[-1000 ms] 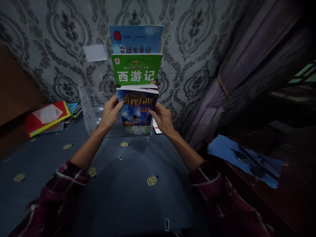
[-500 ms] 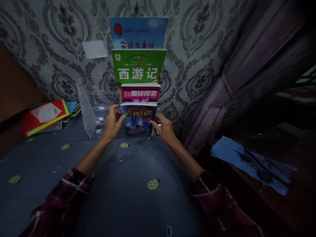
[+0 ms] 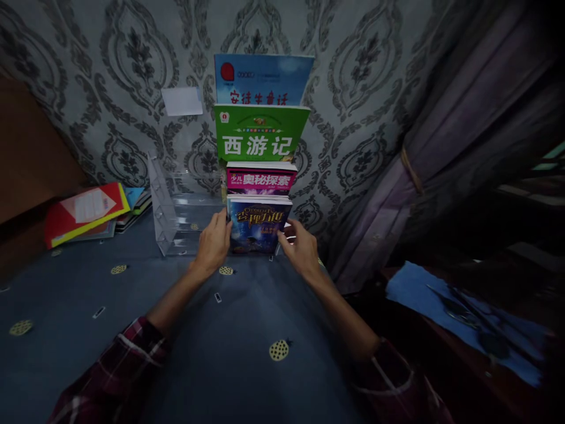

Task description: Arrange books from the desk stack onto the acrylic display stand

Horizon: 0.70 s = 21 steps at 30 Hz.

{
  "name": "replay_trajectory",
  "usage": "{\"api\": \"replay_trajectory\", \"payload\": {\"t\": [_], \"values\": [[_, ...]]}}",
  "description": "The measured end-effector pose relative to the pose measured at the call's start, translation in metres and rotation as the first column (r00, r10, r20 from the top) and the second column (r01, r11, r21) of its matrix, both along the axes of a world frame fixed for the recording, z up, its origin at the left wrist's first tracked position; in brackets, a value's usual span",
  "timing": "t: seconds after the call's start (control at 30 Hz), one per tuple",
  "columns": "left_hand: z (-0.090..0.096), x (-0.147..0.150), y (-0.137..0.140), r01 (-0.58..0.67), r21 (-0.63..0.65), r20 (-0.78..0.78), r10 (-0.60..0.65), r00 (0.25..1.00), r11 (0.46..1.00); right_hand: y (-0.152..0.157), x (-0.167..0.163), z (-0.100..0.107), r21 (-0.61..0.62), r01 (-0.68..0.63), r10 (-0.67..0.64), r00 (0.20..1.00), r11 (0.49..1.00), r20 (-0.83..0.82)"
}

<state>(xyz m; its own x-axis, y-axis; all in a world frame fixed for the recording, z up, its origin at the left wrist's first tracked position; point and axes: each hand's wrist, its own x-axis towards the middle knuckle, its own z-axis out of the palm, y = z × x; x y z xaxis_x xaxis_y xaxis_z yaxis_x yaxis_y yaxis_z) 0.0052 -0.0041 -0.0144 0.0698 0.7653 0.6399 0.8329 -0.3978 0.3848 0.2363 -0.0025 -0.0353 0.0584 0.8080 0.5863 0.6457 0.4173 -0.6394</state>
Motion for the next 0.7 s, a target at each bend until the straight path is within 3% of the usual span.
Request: {"api": "replay_trajectory", "payload": {"t": [0.23, 0.7], "values": [[0.003, 0.001, 0.0, 0.04, -0.035, 0.019, -0.039, 0.999, 0.999, -0.003, -0.007, -0.01, -0.018, -0.021, 0.022, 0.999, 1.0, 0.033], [0.005, 0.0, -0.001, 0.082, -0.095, 0.042, -0.079, 0.996, 0.992, -0.003, -0.014, -0.023, 0.005, 0.031, -0.031, 0.996, 1.0, -0.081]]}}
